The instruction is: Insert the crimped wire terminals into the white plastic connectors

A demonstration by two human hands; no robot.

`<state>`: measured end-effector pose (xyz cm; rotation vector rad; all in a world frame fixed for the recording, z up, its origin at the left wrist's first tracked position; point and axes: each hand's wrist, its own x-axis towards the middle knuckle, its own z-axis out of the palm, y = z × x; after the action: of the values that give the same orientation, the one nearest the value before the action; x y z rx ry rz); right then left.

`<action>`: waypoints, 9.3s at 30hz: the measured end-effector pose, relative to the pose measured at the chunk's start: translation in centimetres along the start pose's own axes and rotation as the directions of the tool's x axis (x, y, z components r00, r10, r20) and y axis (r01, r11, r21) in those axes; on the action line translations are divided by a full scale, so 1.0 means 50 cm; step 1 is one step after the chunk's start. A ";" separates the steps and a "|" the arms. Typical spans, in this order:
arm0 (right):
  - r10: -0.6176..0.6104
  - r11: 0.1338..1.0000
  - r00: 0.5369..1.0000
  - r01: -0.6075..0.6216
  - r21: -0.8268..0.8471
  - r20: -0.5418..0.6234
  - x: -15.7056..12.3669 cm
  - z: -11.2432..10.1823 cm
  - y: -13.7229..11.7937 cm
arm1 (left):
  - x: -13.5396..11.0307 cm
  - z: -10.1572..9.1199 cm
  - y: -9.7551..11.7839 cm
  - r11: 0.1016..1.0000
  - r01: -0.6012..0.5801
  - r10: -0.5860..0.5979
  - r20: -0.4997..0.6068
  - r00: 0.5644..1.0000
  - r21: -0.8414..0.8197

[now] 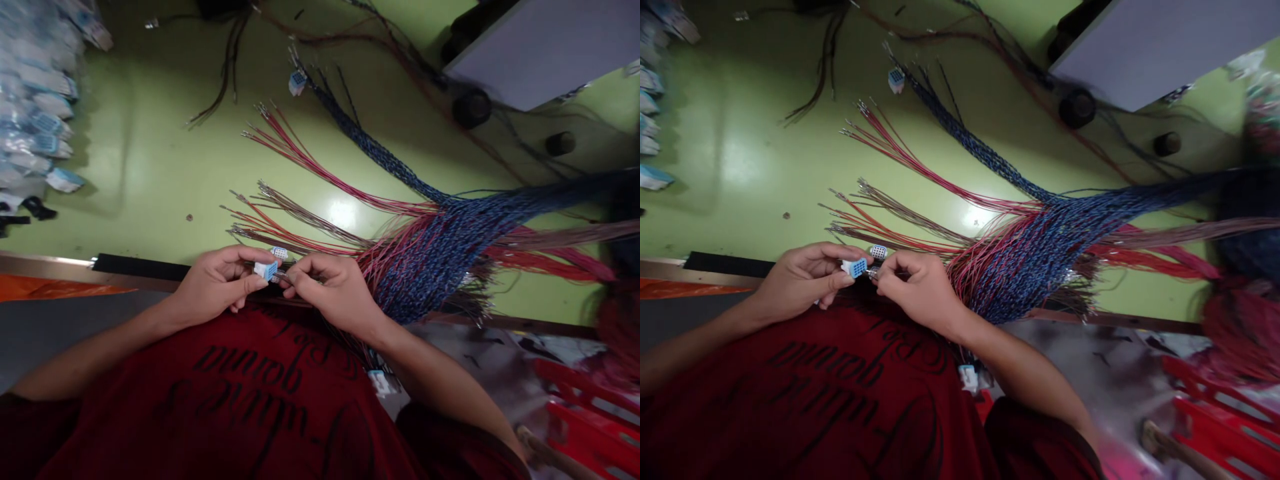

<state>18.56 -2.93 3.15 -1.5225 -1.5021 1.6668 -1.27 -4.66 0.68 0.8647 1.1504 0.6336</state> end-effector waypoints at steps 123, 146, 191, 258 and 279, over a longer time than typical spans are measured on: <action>-0.307 0.893 0.951 0.296 -0.339 0.019 0.023 0.001 -0.022 | 0.017 -0.007 0.015 0.993 0.061 -0.060 0.010 0.998 -0.103; -0.417 0.793 0.906 0.404 -0.457 0.077 0.019 0.002 0.001 | 0.007 0.008 0.035 0.993 0.010 0.005 -0.121 0.993 0.121; -0.228 0.961 0.974 0.223 -0.164 -0.012 0.024 0.007 -0.001 | 0.023 0.020 0.022 0.998 0.006 -0.002 -0.065 0.998 0.070; -0.259 0.932 0.966 0.248 -0.264 -0.011 0.043 -0.034 -0.024 | 0.052 0.001 0.019 0.943 0.088 -0.052 0.121 0.991 -0.322; -0.167 0.969 0.985 0.173 -0.177 0.047 0.038 -0.035 -0.022 | 0.048 0.008 0.025 0.980 0.075 -0.058 0.095 0.994 -0.185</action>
<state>19.15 -0.25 3.66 -1.4154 -1.7896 1.4973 -0.15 -2.17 0.57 0.6835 1.0168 0.6322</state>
